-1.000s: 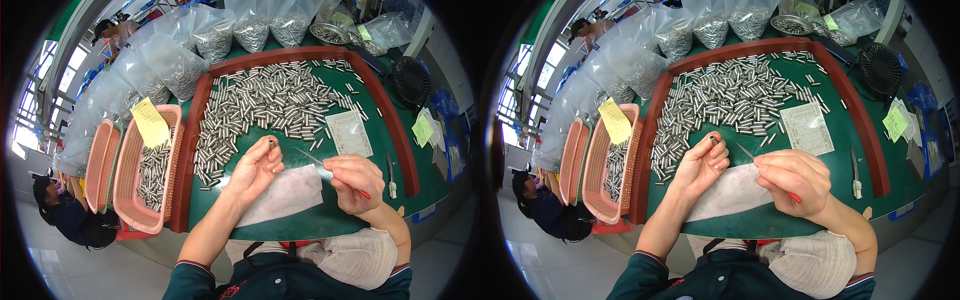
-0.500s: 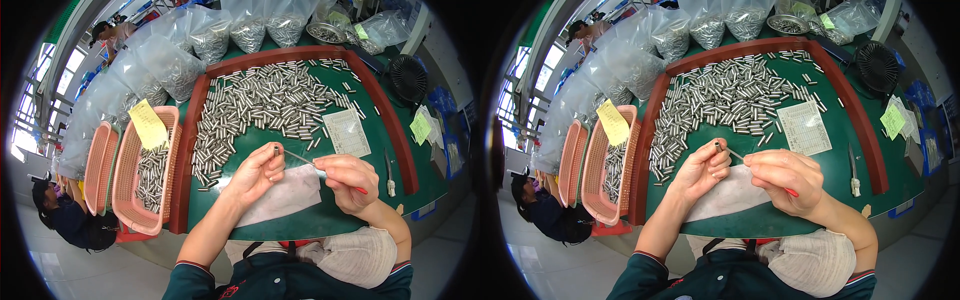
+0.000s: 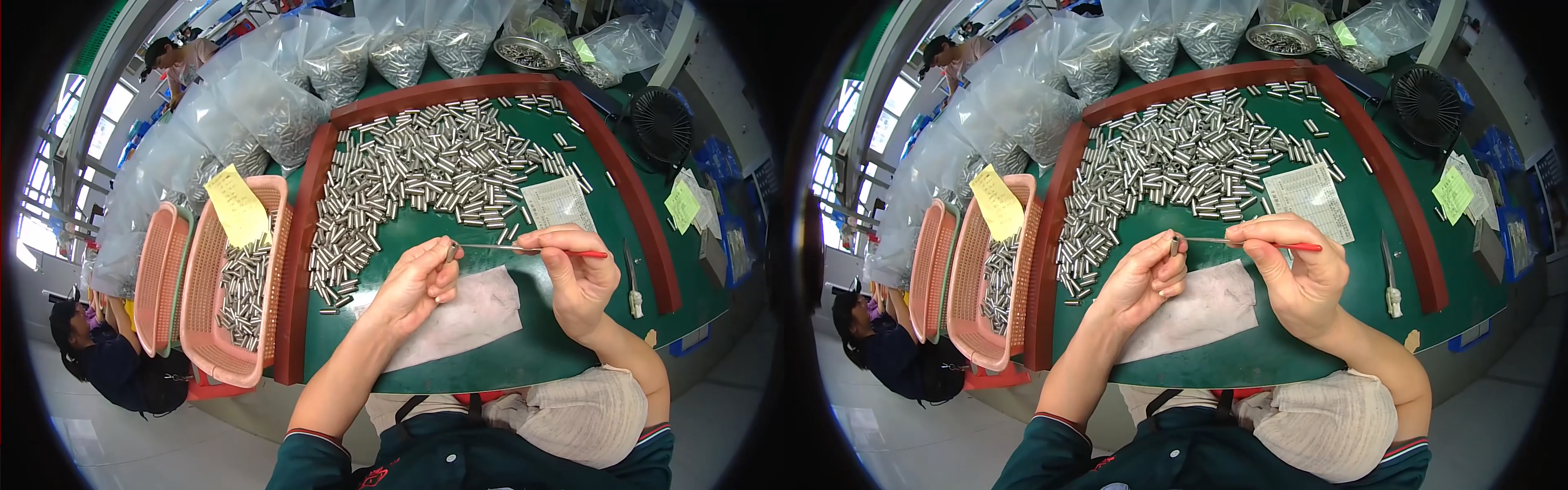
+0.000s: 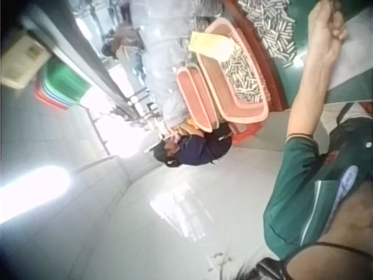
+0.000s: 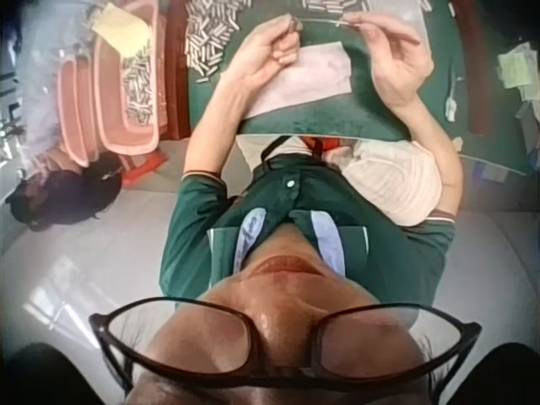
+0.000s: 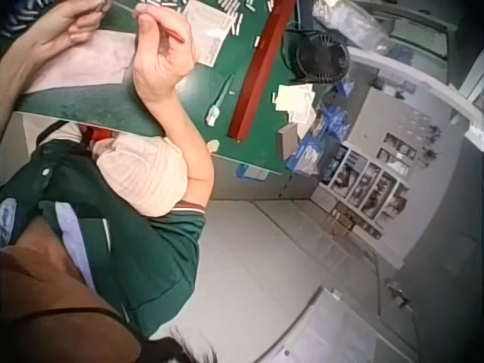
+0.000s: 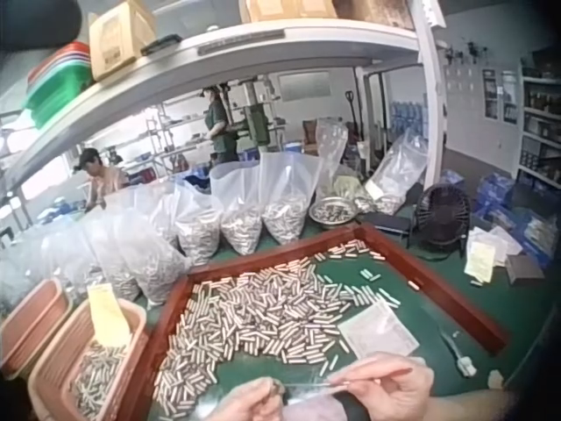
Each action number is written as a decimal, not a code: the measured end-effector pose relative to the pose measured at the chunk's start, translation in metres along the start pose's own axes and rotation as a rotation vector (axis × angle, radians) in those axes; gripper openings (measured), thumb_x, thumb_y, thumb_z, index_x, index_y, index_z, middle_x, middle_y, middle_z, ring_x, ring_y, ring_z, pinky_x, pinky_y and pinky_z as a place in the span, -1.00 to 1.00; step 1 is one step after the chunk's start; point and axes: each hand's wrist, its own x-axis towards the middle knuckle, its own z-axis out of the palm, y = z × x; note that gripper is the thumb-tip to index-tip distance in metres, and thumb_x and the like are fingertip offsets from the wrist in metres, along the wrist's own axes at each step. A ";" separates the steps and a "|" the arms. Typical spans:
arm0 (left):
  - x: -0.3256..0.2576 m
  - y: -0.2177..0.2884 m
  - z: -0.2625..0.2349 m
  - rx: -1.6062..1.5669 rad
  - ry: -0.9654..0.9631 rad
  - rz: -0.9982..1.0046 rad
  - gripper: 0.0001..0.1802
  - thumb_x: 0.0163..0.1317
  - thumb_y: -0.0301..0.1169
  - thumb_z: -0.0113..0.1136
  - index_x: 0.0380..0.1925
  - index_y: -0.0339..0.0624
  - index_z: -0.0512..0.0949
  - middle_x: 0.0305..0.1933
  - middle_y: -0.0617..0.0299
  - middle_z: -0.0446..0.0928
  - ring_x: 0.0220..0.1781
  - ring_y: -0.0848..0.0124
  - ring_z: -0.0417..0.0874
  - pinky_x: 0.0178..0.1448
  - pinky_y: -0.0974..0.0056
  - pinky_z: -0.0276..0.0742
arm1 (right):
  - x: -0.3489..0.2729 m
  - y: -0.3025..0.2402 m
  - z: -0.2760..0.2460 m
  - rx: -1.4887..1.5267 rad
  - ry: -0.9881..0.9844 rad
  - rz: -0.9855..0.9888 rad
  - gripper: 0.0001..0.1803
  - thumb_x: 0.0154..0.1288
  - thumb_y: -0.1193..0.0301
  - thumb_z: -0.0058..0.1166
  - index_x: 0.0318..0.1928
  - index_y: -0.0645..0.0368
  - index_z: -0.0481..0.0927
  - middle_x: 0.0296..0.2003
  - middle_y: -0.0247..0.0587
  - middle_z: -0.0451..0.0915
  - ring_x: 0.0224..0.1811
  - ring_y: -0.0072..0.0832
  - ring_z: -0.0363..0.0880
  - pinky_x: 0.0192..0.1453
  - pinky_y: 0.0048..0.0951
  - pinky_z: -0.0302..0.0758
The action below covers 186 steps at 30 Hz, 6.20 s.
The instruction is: Inspecting and cleaning the interior of small cylindrical metal parts using a thin pick tool at a workbench.
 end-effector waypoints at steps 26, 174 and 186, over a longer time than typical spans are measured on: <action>-0.001 -0.002 -0.001 0.073 0.015 0.038 -0.74 0.32 -0.25 -0.12 -0.42 -0.19 0.39 -0.70 0.42 0.18 -0.68 0.63 0.10 -0.52 0.48 0.12 | 0.002 0.000 -0.006 -0.140 -0.027 -0.228 -0.87 0.10 0.67 0.05 -0.28 0.35 0.47 -0.40 0.02 0.59 -0.35 -0.32 0.59 -0.34 -0.49 0.53; -0.178 -0.071 -0.038 -0.319 0.279 0.509 -0.85 0.18 -0.51 0.07 -0.23 -0.25 0.42 -0.24 0.11 0.51 -0.31 0.47 0.52 -0.17 0.38 0.47 | -0.008 -0.004 0.021 -0.276 -0.527 0.006 -0.90 0.13 0.71 -0.05 -0.32 0.33 0.47 -0.52 -0.17 0.51 -0.53 -0.49 0.44 -0.43 -0.56 0.37; -0.061 -0.008 -0.012 -0.256 0.147 0.331 -0.83 0.14 -0.57 0.09 -0.24 -0.23 0.42 -0.22 0.15 0.49 -0.20 0.44 0.52 -0.04 0.39 0.48 | -0.004 -0.008 0.012 -0.233 -0.465 -0.124 -0.83 -0.09 0.72 0.12 -0.45 0.27 0.46 -0.60 -0.21 0.48 -0.67 -0.46 0.42 -0.64 -0.51 0.30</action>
